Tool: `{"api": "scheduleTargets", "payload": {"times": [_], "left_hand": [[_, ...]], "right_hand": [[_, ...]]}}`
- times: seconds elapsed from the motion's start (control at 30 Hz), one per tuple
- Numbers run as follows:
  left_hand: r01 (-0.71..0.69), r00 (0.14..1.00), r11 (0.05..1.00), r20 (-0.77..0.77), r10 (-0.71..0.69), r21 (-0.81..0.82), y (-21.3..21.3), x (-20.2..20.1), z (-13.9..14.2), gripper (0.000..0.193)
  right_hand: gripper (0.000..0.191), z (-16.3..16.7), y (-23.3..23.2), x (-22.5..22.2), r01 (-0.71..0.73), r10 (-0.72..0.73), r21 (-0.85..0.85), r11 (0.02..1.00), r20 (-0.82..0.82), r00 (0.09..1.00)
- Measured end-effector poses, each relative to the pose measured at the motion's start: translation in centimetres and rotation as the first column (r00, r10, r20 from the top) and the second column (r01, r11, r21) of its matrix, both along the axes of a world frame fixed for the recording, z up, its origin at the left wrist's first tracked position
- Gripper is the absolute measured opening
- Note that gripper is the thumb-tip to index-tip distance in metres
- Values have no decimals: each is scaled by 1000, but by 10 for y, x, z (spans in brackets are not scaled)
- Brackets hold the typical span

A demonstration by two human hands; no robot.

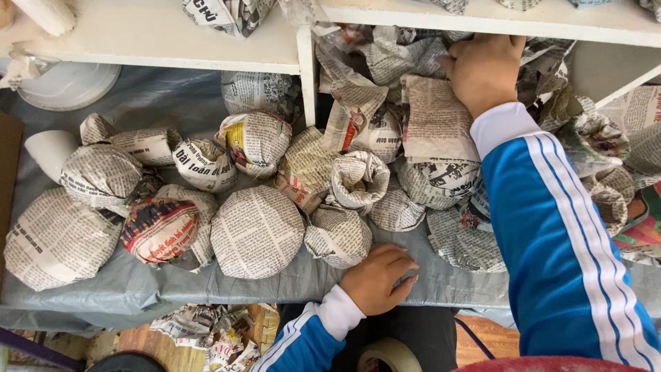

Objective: The person wraps sheets of newspaper around round forms, pressing and folding the paper to cover them, and tears pieces of tape to secure the wrapped paper. The finished wrapped balls are placed on a table with many similar newspaper-covered balls.

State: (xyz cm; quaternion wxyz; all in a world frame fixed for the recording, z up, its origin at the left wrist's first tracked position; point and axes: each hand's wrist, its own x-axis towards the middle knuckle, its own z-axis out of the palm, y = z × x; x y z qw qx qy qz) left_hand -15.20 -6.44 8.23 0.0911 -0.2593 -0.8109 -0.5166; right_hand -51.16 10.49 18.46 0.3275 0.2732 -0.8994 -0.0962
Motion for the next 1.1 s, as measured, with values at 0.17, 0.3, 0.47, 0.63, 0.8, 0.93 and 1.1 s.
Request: {"api": "scheduleTargets", "payload": {"times": [0.17,0.3,0.47,0.63,0.8,0.93,1.1], "left_hand": [[-3,1000,1000,-7,3,3,1,0,-2,25],[-4,1000,1000,-12,4,1,1,1,-2,25],[-7,1000,1000,-1,8,20,1,0,-1,24],[6,1000,1000,-12,-5,16,0,1,-1,24],[14,1000,999,-12,-14,29,1,2,-1,25],[18,1000,999,-3,-18,29,2,2,-3,25],[8,1000,1000,-13,-8,8,3,3,-6,26]], "right_hand": [[21,-11,20,-35,80,-89,-94,992,-101,991],[24,-6,47,-61,167,-190,-287,943,-53,980],[52,11,44,-53,450,732,-893,-18,295,614],[66,43,-12,17,37,670,-848,530,444,594],[78,84,-34,128,-230,202,66,971,291,935],[90,97,-33,150,-236,137,305,922,314,940],[44,91,-3,106,10,-219,358,934,547,808]]}}
